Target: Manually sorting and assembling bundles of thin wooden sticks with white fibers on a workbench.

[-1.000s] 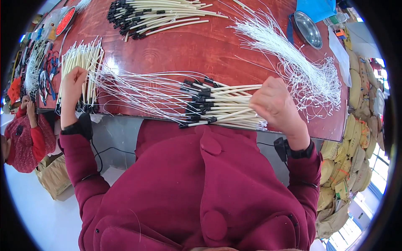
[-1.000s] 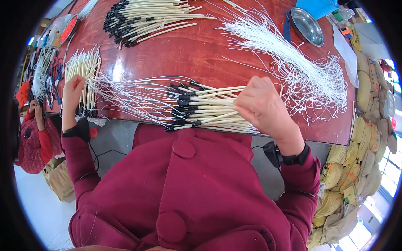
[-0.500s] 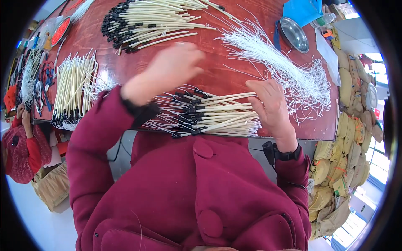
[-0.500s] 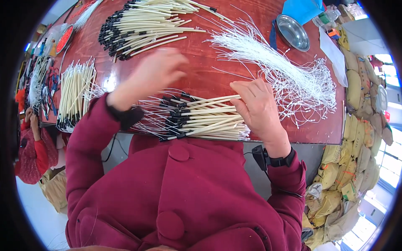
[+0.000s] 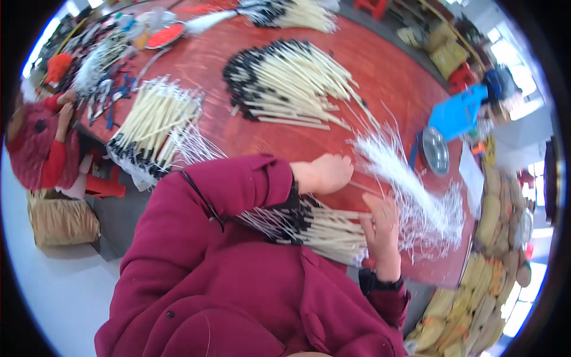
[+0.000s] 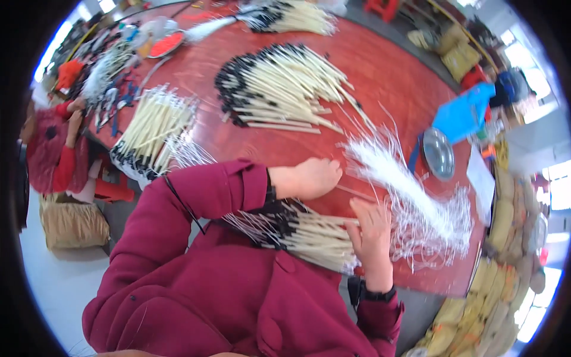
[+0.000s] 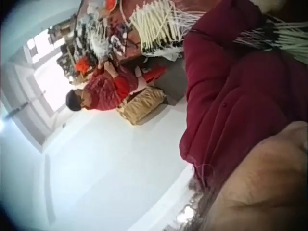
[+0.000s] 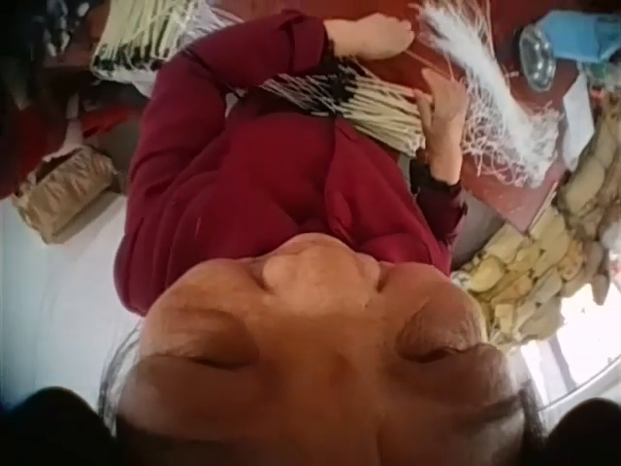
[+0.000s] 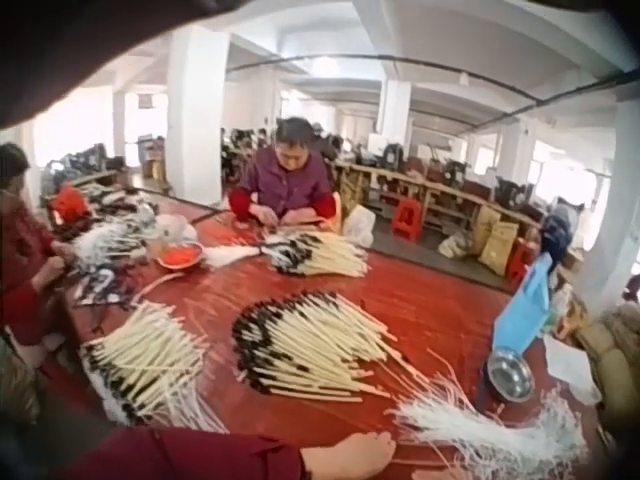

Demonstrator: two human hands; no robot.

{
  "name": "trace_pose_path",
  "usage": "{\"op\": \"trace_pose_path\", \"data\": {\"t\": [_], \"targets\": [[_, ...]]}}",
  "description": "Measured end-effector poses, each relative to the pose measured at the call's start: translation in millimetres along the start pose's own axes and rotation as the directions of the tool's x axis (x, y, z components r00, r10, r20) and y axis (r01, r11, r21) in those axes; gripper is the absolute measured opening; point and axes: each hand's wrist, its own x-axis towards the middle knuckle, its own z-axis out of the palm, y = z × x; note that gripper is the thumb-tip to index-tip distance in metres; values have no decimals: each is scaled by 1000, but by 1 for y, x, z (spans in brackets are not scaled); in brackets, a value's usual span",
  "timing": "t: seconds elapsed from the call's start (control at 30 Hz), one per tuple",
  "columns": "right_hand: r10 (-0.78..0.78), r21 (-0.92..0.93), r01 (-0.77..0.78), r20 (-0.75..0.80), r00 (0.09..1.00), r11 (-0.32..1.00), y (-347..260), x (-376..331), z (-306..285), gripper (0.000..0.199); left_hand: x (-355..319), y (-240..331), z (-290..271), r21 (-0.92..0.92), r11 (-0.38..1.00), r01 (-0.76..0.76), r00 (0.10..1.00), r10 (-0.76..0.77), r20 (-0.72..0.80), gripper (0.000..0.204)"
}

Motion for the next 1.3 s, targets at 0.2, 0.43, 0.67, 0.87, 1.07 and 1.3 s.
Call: {"op": "trace_pose_path", "data": {"t": [0.2,0.43,0.67,0.87,1.07,1.3], "targets": [[10,-2,-10,-38,999,1000,-2,-5,-2,31,-43,-46,-33,-161,946,283,950,-254,180,15],[-47,21,48,-34,998,999,-7,9,10,33,-53,-58,-37,-296,923,246,960,-190,205,18],[-51,18,51,-27,998,999,-3,15,14,33,-49,-65,-38,-324,905,276,954,-218,204,18],[-45,1,45,4,999,999,-4,12,13,36,-50,-64,-30,-336,907,252,963,-201,179,15],[-66,-35,66,9,998,997,-2,4,17,38,-56,-60,-27,-317,916,246,968,-214,133,17],[-57,-73,61,47,997,995,5,12,6,45,-63,-72,-26,-436,859,266,964,-237,122,6]]}}
